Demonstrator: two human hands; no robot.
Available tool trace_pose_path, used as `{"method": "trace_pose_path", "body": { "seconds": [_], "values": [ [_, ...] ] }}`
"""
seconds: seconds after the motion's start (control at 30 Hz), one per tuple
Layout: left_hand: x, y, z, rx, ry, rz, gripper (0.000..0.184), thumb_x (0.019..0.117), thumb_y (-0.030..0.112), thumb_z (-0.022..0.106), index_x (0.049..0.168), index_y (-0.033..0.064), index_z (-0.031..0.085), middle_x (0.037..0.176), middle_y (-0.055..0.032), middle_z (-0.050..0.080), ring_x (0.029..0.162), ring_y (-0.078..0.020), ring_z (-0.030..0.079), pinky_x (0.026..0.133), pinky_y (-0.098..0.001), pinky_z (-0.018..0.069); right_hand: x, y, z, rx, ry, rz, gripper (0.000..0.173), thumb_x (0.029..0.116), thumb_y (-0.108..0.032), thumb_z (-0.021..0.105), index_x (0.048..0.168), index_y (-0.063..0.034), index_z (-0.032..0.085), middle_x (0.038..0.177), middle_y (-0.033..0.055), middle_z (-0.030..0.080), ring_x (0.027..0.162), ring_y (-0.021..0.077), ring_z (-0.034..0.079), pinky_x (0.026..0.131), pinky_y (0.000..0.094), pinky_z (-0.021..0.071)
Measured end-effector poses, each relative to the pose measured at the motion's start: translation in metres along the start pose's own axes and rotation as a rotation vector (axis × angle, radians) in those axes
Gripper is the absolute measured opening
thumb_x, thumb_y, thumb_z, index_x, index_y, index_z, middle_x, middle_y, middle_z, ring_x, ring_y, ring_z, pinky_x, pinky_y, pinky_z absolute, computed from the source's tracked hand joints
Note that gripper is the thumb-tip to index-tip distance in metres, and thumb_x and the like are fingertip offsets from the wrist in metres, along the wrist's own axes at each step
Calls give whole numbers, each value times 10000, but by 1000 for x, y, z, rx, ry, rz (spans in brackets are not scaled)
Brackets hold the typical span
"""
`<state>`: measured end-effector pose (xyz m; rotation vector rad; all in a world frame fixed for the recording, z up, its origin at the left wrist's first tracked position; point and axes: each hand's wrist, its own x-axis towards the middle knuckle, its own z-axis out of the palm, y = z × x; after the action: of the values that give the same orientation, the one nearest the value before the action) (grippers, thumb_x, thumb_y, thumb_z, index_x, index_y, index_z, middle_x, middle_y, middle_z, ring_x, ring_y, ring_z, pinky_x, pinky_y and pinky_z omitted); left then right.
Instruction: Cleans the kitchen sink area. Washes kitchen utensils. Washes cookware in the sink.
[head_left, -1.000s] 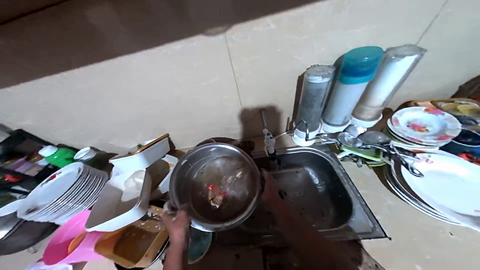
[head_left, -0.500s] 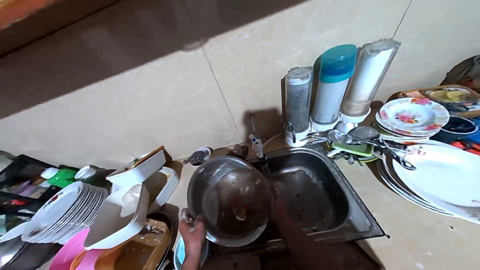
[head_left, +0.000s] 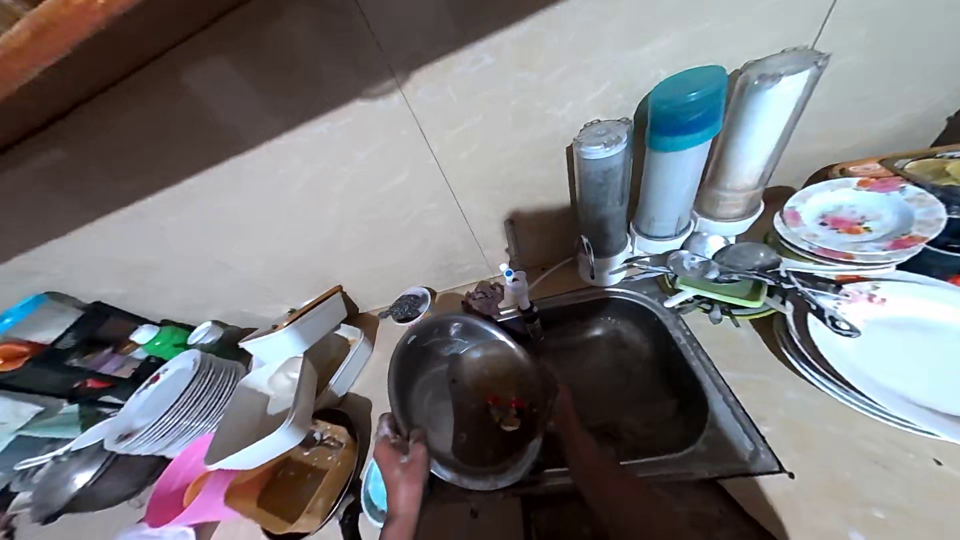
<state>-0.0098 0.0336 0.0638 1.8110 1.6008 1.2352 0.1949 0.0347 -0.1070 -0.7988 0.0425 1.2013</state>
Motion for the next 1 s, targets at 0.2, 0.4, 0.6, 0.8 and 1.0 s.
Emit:
{"method": "trace_pose_path", "body": {
  "seconds": [0.2,0.4,0.6,0.8,1.0],
  "values": [
    [-9,13,-6,105,26,94,404,771,40,619,1138,-128,601,1044,-245,647,990,-296,640,884,-461,520,-2,5,3,-32,-54,2,420,1110,-351,315,1324,-57,527,987,71,657,817,136,653,695,348,573],
    [-15,25,-6,186,36,217,406,754,91,608,1081,-149,624,1084,-303,647,1089,-408,611,974,-547,462,-8,8,13,67,-31,-23,426,1131,-295,240,1147,-17,562,878,39,654,766,97,651,688,272,572],
    [-26,39,-6,259,53,351,401,764,108,594,1058,-158,656,1136,-329,650,1166,-450,584,1040,-555,421,1,15,11,114,-55,8,448,1124,-338,206,1075,-69,561,813,10,620,709,93,620,637,279,551],
    [-29,43,-4,277,69,467,322,770,147,573,950,-98,681,1076,-272,674,1160,-381,594,1054,-458,422,0,22,13,106,-30,0,363,1121,-287,273,1038,-84,561,768,-16,596,651,57,596,592,231,534],
    [-23,42,-7,232,116,506,258,795,134,544,882,-78,662,1043,-246,671,1138,-300,599,1033,-359,437,3,27,13,270,-92,155,442,1114,-368,253,937,-121,574,706,-7,619,608,92,619,556,274,552]
  ]
}}
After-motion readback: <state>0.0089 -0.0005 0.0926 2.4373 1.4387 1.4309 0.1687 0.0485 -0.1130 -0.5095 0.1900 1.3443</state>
